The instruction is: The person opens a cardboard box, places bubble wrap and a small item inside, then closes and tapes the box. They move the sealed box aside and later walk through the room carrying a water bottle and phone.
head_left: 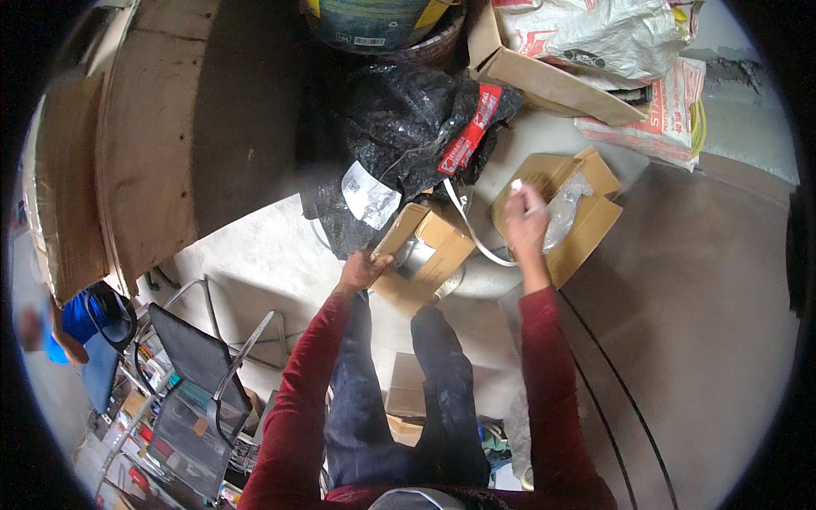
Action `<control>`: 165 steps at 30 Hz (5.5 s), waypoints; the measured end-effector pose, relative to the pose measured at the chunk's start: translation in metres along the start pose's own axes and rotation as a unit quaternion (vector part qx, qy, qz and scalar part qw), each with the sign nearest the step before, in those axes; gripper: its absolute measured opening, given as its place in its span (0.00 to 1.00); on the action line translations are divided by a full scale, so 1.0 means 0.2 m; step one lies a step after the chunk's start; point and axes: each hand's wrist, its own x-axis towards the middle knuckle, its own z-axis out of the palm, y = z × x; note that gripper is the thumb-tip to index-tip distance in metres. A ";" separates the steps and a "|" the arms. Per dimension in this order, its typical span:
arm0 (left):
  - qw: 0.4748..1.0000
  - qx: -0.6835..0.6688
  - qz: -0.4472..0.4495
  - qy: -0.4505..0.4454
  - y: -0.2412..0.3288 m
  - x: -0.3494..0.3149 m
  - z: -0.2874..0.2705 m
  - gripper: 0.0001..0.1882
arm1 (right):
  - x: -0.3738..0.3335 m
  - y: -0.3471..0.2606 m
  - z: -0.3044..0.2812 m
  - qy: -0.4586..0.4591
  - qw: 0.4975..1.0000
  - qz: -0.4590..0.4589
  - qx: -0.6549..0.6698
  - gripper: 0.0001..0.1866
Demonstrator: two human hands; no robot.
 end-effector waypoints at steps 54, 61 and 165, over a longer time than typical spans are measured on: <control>0.949 0.268 0.156 -0.048 0.15 0.17 0.09 0.17 | -0.72 0.37 0.31 -0.478 0.725 -0.076 -0.490 0.11; 0.930 0.262 0.255 0.015 0.14 0.18 0.19 0.18 | -0.83 0.42 0.68 -0.390 0.812 -0.161 -0.402 0.06; 0.958 0.241 0.119 -0.096 0.06 -0.02 0.16 0.28 | -0.63 0.26 0.30 -0.216 0.974 0.047 -0.056 0.15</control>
